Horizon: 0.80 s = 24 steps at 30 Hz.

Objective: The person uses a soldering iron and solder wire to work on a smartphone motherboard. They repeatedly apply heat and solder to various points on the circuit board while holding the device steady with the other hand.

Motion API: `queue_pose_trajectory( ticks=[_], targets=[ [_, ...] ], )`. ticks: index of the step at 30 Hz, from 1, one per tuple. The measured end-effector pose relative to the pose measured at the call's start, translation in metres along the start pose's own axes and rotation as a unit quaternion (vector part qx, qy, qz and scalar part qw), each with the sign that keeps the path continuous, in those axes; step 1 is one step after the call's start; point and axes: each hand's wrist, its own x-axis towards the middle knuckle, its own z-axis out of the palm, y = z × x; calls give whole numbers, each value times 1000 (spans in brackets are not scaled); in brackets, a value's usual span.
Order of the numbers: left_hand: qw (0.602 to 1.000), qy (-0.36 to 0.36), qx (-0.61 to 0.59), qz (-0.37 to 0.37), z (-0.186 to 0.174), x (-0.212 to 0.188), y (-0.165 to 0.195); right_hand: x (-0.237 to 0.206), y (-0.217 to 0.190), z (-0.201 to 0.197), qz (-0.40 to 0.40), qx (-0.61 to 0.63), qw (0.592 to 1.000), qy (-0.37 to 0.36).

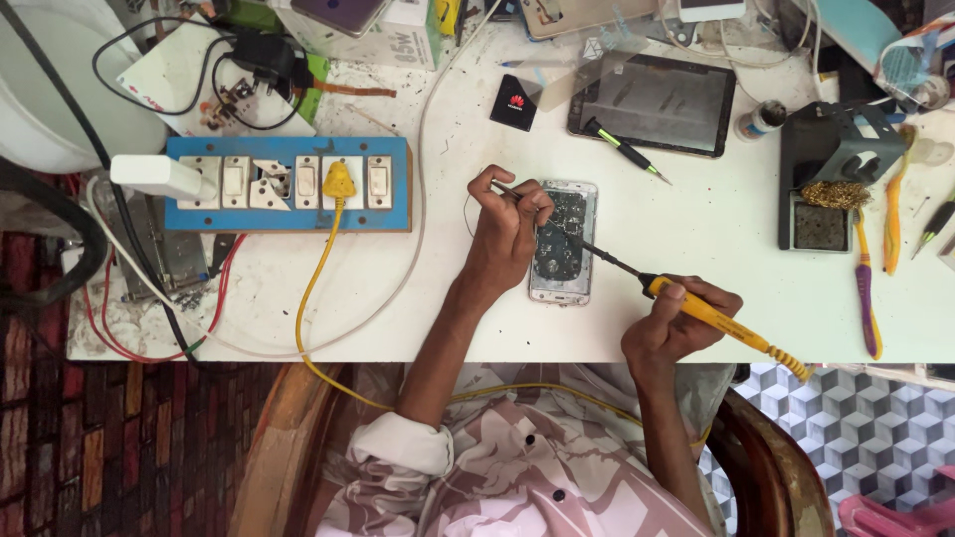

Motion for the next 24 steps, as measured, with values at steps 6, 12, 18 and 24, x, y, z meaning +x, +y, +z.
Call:
queue_pose_trajectory(
  ticks=[6,12,18,24],
  targets=[
    [1000,6,13,5,0,1,-3,-4,8,0,-41,10,999,8],
    [1000,8,-9,1,-1,1,-6,-4,10,-1,-51,8,998,23],
    [1000,9,-1,-20,0,1,-6,-3,7,2,-39,2,999,-2],
    [1000,7,-10,4,-1,0,-5,5,-8,7,27,28,996,80]
  ],
)
